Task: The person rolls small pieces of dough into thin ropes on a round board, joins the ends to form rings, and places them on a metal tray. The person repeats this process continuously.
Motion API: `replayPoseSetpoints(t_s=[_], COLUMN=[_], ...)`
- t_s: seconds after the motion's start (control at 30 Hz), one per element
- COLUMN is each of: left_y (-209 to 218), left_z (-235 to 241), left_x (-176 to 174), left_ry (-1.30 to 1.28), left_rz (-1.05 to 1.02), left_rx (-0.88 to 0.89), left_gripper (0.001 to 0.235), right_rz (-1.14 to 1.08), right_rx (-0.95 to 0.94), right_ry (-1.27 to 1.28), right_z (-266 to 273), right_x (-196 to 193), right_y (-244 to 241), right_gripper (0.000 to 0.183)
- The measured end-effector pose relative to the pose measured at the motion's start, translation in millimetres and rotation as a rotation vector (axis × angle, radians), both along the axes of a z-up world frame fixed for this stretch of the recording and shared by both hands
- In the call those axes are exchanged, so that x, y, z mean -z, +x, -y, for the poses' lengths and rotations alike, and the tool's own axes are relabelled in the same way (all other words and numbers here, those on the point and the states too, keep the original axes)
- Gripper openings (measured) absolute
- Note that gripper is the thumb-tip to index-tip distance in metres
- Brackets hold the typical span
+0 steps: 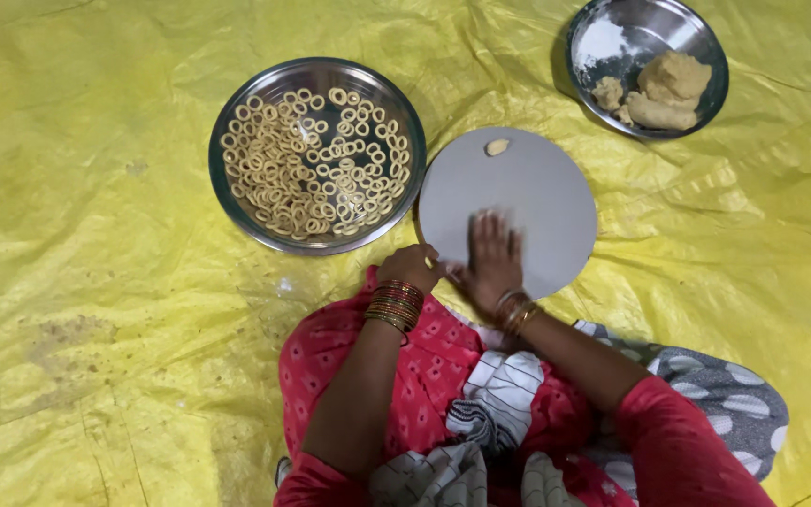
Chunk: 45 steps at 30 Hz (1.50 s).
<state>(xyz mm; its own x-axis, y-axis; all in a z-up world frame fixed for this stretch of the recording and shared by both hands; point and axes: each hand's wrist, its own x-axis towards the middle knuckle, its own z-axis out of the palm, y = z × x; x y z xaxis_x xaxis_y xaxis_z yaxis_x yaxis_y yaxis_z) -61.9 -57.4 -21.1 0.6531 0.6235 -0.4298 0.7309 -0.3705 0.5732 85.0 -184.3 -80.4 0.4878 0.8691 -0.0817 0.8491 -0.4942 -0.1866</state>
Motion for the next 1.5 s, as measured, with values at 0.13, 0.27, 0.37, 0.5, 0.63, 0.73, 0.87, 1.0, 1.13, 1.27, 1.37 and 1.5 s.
replayPoseSetpoints(t_s=[0.13, 0.27, 0.37, 0.5, 0.63, 0.73, 0.87, 1.0, 1.13, 1.27, 1.37, 1.5], left_y=[3.5, 3.8, 3.5, 3.1, 1.8, 4.1, 3.1, 0.6, 2.0, 5.8, 5.7, 5.0], left_z=[2.9, 0.8, 0.8, 4.3, 3.0, -0.6, 1.2, 2.0, 0.4, -1.3, 0.8, -1.9], left_x=[-1.2, -5.0, -6.8, -8.6, -9.9, -14.3, -16.2, -13.1, -11.0, -9.1, -7.0, -8.7], left_ry=[-0.035, -0.045, -0.023, 0.021, -0.037, -0.073, -0.055, -0.042, -0.054, -0.072, -0.1, -0.057], left_rz=[0.016, 0.06, 0.035, 0.002, -0.005, 0.046, 0.031, 0.001, 0.007, 0.009, -0.004, -0.018], left_rx=[-0.023, -0.018, -0.021, -0.031, -0.062, -0.044, -0.02, -0.03, -0.046, -0.034, -0.033, -0.031], left_gripper=[0.044, 0.043, 0.041, 0.037, 0.04, 0.041, 0.043, 0.044, 0.044, 0.043, 0.044, 0.042], right_rz=[0.085, 0.179, 0.115, 0.102, 0.227, 0.199, 0.19, -0.031, 0.083, 0.132, 0.22, 0.06], right_rx=[0.368, 0.405, 0.148, -0.048, 0.282, 0.409, 0.13, 0.037, 0.5, 0.341, -0.023, -0.01], right_ry=[0.003, 0.166, -0.028, -0.123, 0.006, 0.125, -0.087, -0.023, 0.069, -0.069, -0.19, -0.008], right_z=[-20.7, -19.7, -16.1, -3.8, -22.1, -25.5, -13.4, -7.2, -28.0, -26.7, -3.9, -5.9], right_x=[-4.7, -1.8, 18.3, 23.0, 4.1, 1.3, 20.8, 13.6, -19.0, -16.6, 0.9, 13.1], right_y=[92.5, 107.8, 33.8, -7.4, 75.3, 95.3, 20.5, 11.8, 93.6, 64.6, -7.8, -7.5], right_gripper=[0.105, 0.107, 0.106, 0.107, 0.103, 0.105, 0.101, 0.101, 0.101, 0.102, 0.103, 0.098])
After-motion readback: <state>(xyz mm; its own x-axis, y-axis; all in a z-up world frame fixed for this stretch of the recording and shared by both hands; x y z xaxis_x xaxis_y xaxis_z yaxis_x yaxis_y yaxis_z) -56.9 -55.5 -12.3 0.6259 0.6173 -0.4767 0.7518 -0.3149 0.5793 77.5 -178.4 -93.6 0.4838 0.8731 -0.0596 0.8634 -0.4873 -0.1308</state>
